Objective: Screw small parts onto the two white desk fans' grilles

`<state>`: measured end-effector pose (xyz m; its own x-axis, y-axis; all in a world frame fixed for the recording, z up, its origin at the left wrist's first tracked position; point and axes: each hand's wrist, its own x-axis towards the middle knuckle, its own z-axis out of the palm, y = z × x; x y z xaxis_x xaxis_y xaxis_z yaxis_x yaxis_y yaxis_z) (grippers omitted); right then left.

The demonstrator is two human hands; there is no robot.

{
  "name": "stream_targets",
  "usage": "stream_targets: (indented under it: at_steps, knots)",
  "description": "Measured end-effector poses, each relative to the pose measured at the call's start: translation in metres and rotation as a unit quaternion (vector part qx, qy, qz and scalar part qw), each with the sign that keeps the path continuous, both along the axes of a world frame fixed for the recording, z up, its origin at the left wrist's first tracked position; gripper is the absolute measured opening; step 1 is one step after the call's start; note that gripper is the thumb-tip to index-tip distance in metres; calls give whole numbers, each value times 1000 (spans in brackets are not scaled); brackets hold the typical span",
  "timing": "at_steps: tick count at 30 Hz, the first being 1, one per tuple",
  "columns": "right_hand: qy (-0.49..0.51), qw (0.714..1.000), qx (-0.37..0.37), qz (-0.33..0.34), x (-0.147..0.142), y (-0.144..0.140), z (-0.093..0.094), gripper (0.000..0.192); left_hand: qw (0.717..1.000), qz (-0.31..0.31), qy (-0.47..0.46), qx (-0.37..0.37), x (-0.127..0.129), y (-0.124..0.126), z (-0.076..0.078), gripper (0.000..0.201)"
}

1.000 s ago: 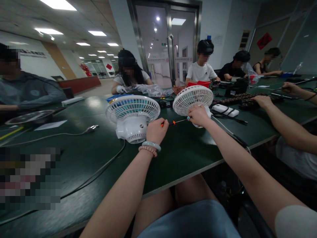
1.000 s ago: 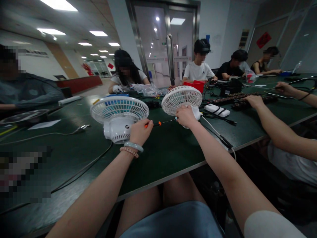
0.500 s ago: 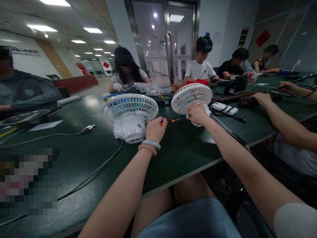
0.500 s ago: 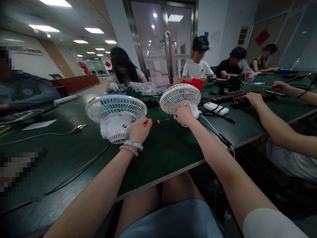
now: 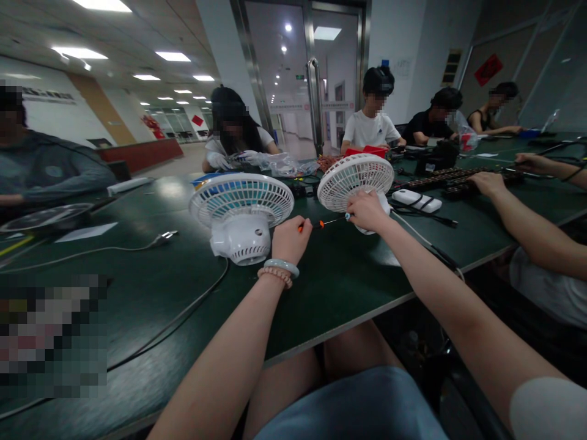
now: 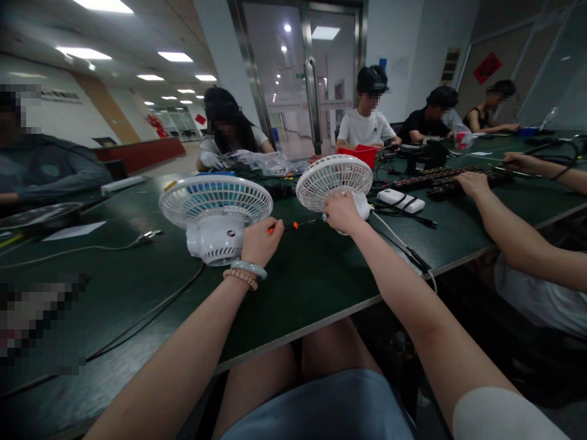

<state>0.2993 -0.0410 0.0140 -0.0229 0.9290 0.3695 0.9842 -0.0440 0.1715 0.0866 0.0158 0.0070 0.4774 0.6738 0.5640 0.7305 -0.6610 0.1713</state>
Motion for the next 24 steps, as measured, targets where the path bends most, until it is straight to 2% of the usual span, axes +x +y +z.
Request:
stream_targets:
  at_steps: [11, 24]
  knots:
    - [-5, 1000, -5, 21, -2, -1, -2, 22, 1000, 20, 11, -3, -5, -4, 4, 40]
    - [20, 999, 2, 26, 5, 0, -2, 21, 1000, 5, -9, 15, -4, -3, 2, 38]
